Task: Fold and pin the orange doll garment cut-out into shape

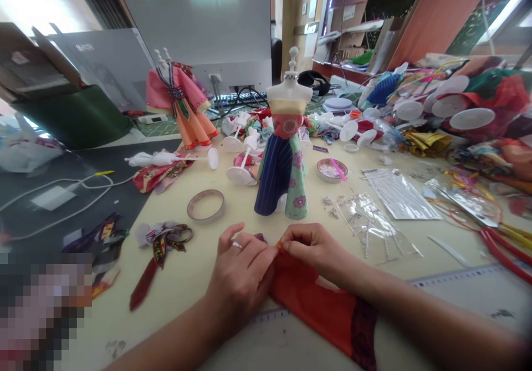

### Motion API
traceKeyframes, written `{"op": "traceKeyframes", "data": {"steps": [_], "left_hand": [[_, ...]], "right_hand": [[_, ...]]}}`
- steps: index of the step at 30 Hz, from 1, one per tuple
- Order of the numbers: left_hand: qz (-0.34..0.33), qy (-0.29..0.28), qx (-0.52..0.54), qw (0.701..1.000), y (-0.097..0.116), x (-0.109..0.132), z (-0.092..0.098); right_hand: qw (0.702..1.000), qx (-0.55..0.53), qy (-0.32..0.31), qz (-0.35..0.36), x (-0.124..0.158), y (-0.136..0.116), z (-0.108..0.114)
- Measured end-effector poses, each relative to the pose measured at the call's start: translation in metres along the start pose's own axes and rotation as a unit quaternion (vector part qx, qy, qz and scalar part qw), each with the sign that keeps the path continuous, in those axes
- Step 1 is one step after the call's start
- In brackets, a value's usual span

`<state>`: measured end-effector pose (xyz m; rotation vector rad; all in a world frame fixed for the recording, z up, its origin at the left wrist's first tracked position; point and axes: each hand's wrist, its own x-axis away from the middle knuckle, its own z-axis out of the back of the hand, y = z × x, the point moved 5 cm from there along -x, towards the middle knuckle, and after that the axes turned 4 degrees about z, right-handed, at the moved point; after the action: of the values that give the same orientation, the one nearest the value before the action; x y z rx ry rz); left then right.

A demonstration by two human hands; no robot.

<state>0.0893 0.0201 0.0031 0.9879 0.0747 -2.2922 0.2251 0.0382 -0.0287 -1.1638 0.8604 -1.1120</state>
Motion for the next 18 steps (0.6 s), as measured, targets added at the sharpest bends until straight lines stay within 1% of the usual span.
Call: {"op": "traceKeyframes", "data": {"steps": [8,14,18], "left_hand": [[-0.016,0.005,-0.004,1.0,-0.0004,0.0023,0.0001],[-0.018,0.004,0.007,1.0,0.0011,0.0025,0.0003],[-0.014,0.001,0.014,1.0,0.0006,0.0025,-0.0007]], "right_hand": [[0.999,0.04,-0.012,-0.005,0.002,-0.0064,0.0013],[0.998,0.046,-0.009,0.034,0.0002,-0.0014,-0.001],[0.997,0.069,-0.021,0.032,0.0011,-0.0023,-0.0003]]}}
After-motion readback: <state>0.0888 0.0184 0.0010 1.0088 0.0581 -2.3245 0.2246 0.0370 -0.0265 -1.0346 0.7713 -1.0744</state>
